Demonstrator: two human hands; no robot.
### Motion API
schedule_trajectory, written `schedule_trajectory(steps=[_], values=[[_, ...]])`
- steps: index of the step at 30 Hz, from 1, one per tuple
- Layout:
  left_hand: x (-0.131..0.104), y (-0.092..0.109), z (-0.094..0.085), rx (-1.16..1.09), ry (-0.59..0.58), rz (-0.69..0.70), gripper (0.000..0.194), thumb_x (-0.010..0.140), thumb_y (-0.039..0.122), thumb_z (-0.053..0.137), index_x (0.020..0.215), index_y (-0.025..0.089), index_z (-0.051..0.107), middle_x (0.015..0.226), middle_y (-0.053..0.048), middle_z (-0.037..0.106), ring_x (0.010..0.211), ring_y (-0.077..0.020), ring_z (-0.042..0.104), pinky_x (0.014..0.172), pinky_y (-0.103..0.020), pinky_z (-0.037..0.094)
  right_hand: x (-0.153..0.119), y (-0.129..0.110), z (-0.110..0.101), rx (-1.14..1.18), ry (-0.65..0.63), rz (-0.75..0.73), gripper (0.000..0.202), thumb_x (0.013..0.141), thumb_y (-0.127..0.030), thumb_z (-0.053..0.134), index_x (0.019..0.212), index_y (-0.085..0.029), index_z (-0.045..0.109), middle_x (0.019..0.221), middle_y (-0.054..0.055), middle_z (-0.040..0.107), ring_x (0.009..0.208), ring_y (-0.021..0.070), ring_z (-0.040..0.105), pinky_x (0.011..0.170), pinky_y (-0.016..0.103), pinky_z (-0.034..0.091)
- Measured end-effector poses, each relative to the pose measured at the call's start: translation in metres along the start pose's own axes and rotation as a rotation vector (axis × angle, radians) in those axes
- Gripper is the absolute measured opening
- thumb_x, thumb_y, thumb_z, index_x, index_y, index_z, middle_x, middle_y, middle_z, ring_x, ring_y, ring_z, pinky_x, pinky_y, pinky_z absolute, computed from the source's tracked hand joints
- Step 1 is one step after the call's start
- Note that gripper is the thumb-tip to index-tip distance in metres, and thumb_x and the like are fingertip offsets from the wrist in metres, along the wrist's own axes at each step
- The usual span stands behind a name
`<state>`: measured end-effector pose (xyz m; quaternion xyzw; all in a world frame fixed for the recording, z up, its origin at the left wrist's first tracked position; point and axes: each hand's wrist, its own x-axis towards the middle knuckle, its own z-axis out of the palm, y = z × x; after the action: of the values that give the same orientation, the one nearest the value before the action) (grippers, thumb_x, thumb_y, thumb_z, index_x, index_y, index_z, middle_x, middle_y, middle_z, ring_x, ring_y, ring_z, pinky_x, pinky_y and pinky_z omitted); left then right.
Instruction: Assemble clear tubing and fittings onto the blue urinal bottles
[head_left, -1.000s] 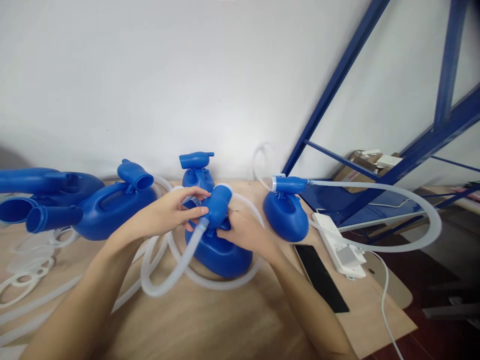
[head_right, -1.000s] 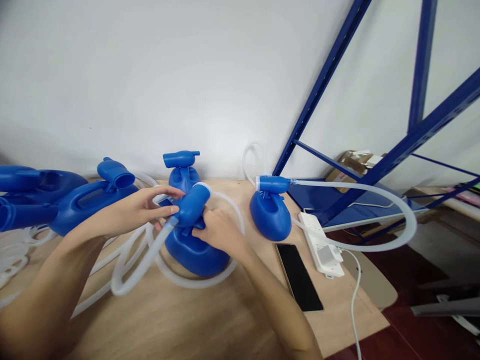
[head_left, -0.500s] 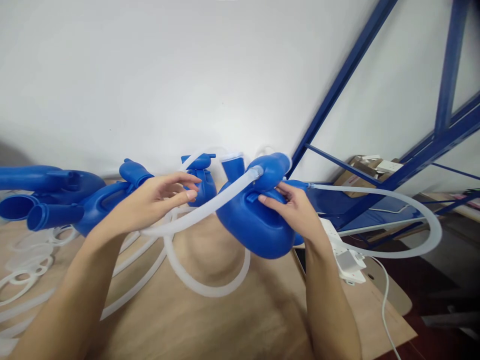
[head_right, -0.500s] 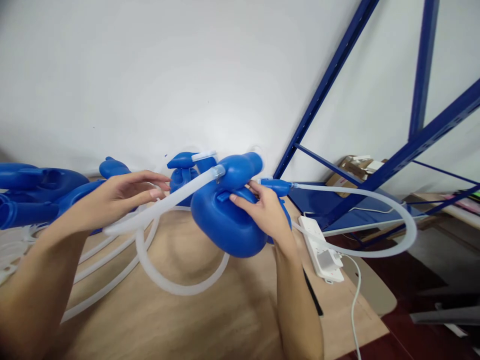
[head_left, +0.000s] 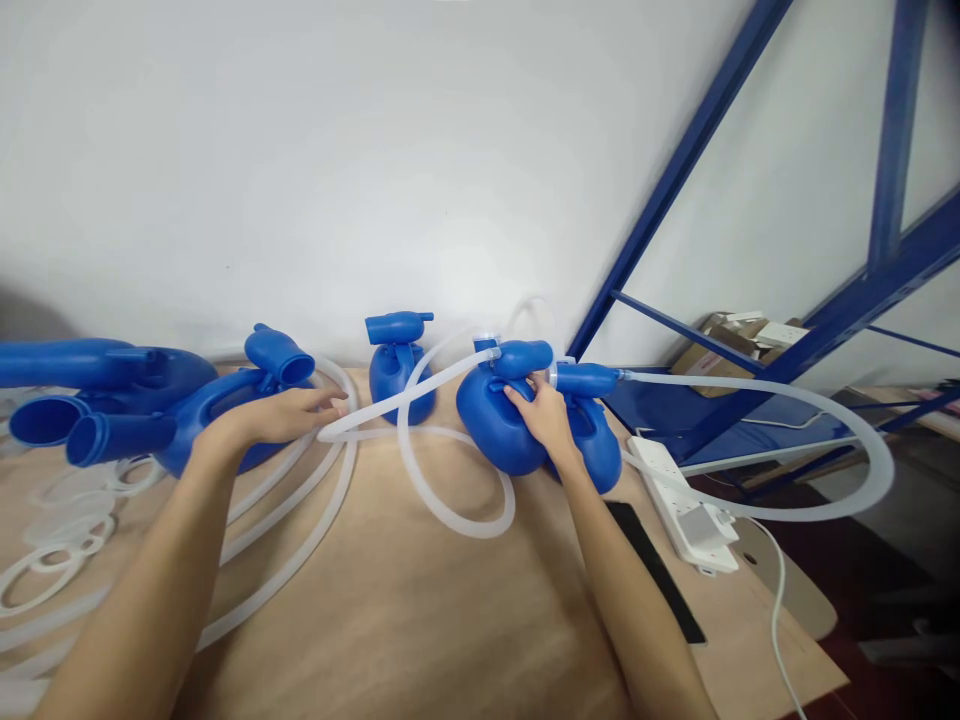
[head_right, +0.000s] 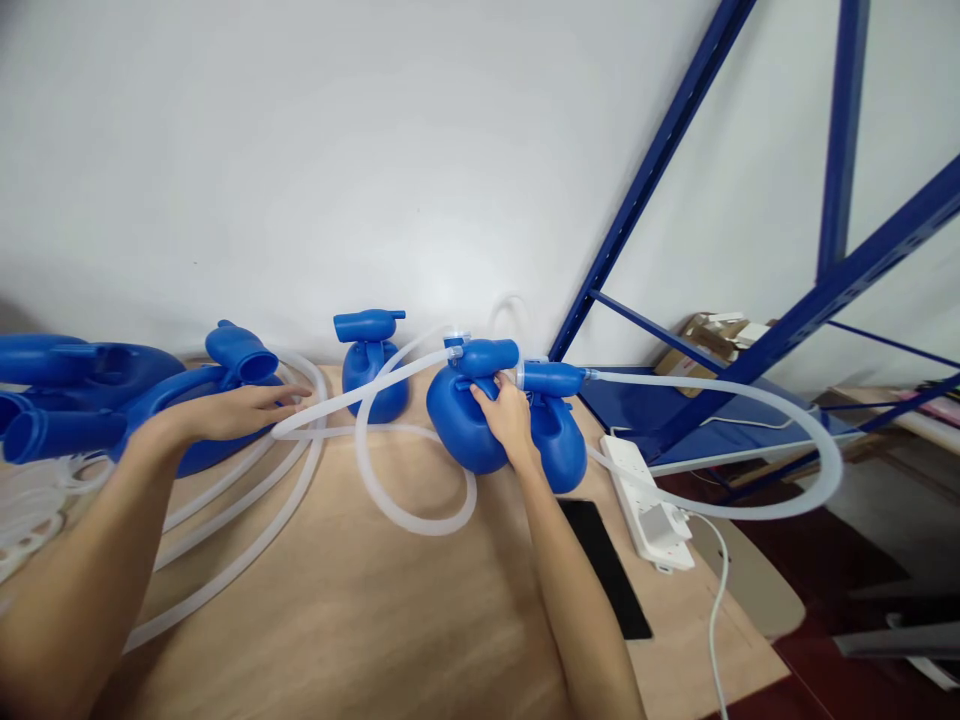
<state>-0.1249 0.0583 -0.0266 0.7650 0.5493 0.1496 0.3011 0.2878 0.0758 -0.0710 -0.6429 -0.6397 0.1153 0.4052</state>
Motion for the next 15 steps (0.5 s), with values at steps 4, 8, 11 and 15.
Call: schedule_trajectory(steps=[4,8,11,15], values=[[0.019,0.002,0.018,0.012,-0.215,-0.047,0.080,0.087,0.070,0.055,0.146,0.016,0.058,0.145,-0.017,0.066,0.130,-0.0365,0.064,0.109,-0.044,0.051,0.000,0.007,0.006,0.020,-0.009,0.015,0.050,0.092,-0.044,0.070,0.133,-0.016,0.067,0.135,0.019,0.073,0.128,0.0380,0.067,0.114,0.055,0.045],[0.025,0.023,0.040,-0.027,-0.363,-0.063,0.066,0.082,0.067,0.062,0.126,0.018,0.072,0.136,-0.019,0.071,0.115,-0.0390,0.071,0.099,-0.046,0.057,0.003,0.014,0.013,0.114,0.020,0.034,0.056,0.091,-0.050,0.069,0.135,-0.015,0.064,0.137,0.018,0.072,0.131,0.0361,0.065,0.116,0.053,0.045],[0.025,0.042,0.068,-0.126,-0.487,-0.056,0.066,0.087,0.069,0.056,0.125,0.016,0.071,0.120,-0.019,0.076,0.101,-0.0347,0.076,0.091,-0.044,0.060,0.005,0.020,0.017,0.213,0.061,0.064,0.065,0.094,-0.057,0.062,0.142,-0.013,0.058,0.131,0.018,0.074,0.120,0.0329,0.070,0.107,0.049,0.052],[0.029,0.061,0.120,-0.299,-0.666,0.033,0.067,0.090,0.068,0.055,0.134,0.018,0.066,0.117,-0.015,0.078,0.103,-0.0291,0.077,0.094,-0.041,0.061,0.004,0.026,0.013,0.333,0.070,0.074,0.071,0.097,-0.061,0.053,0.147,-0.010,0.053,0.114,0.017,0.078,0.095,0.0284,0.075,0.082,0.039,0.061]])
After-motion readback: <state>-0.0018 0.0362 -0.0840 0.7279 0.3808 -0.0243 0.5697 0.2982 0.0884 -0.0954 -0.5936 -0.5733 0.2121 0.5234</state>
